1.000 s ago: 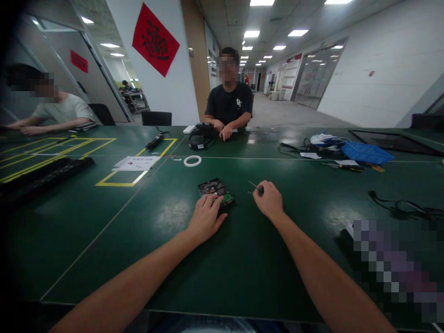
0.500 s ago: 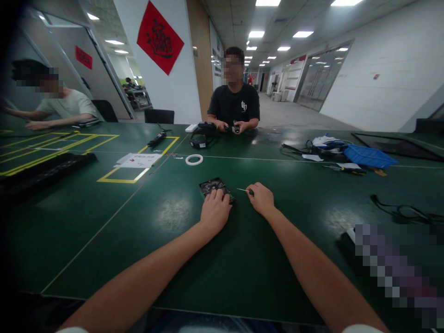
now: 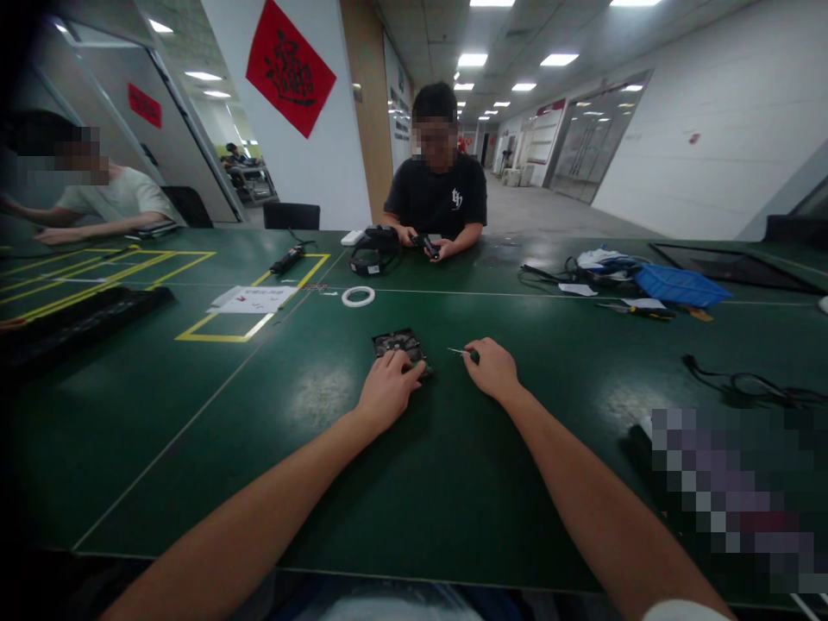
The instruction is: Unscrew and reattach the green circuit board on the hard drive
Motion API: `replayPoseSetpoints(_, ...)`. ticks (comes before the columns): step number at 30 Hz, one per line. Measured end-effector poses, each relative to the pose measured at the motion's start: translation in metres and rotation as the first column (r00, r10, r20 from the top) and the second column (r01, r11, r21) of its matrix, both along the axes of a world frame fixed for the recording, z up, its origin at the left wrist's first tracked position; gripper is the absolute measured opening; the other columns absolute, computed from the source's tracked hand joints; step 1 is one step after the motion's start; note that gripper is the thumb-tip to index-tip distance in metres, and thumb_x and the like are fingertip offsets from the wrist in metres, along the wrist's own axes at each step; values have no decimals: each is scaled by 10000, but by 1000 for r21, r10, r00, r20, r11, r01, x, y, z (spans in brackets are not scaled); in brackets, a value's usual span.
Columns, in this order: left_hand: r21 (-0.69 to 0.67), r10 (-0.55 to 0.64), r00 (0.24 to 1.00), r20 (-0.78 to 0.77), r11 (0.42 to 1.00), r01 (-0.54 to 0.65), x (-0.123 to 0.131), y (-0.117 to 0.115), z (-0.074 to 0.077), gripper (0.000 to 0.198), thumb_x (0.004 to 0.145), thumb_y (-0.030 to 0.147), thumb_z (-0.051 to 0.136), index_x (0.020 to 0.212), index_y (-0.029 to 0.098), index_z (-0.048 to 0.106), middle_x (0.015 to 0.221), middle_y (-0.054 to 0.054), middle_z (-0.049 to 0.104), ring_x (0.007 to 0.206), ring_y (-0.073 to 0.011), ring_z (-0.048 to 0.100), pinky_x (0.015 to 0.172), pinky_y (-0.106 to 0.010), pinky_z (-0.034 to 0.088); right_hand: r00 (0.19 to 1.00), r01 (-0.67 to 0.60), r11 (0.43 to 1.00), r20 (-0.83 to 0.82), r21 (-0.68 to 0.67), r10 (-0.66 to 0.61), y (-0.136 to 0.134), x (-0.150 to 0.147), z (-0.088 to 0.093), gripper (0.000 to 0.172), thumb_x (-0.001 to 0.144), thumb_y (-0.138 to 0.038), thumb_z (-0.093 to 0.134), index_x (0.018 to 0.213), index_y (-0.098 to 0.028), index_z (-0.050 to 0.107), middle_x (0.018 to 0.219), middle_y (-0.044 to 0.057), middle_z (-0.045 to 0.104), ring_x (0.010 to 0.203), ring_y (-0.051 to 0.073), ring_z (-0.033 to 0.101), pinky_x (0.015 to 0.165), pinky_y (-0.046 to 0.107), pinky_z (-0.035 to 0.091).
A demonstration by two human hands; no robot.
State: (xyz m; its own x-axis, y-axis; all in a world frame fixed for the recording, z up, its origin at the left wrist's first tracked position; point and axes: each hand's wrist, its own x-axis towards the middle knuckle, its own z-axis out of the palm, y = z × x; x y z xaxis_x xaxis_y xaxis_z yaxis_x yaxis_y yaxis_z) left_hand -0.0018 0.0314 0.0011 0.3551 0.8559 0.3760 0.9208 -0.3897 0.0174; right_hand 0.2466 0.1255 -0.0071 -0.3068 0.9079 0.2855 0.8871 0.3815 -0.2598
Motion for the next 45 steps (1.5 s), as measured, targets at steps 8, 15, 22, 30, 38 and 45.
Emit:
replayPoseSetpoints(8,-92,-11,998,68,996,17,-24,1,2,452,892,67,557,1264,305,655,1221,-69,579,1151,-278,506,936,-412,446,999,10,999,37,-37,-8,-1,-9,6,266,969,-319,520,1138,-230,705,1135,77,663,952,203,620,760,311,469)
replayPoseSetpoints(15,-62,77,967,244,996,-63,-16,-4,3,334,926,428,635,1153,185,663,1160,-110,604,1131,-288,520,990,-418,450,998,-35,998,61,43,33,-1,-10,0,272,979,-422,518,1082,-258,709,1069,64,646,924,200,606,727,304,443)
replayPoseSetpoints(22,-21,228,957,182,973,-228,-7,-8,4,501,856,576,674,1142,166,652,1204,-156,573,1194,-344,464,1010,-476,402,997,-59,996,57,69,55,-2,-15,-3,207,973,-352,531,1003,-236,699,1024,66,644,913,195,602,733,300,438)
replayPoseSetpoints(30,-7,280,956,86,960,-281,6,-15,7,428,888,512,654,1113,148,656,1142,-155,589,1110,-332,500,955,-461,412,999,23,999,-29,28,-22,-6,-15,2,111,937,-275,567,1001,-211,631,970,58,673,857,191,622,727,301,464)
replayPoseSetpoints(38,-51,314,940,132,949,-310,20,-8,13,435,889,544,613,1022,136,680,1098,-188,574,1109,-385,487,968,-531,379,986,159,987,-53,-10,-159,-9,-12,6,135,941,-275,562,1041,-197,609,1007,88,696,899,232,660,761,343,495)
replayPoseSetpoints(45,-64,229,961,153,973,-222,-10,-8,8,340,853,445,641,1051,169,650,1139,-158,564,1160,-363,479,1030,-524,366,979,177,982,-94,-63,-183,-8,-9,7,156,973,-274,499,1098,-201,559,1011,93,684,852,219,665,694,318,493)
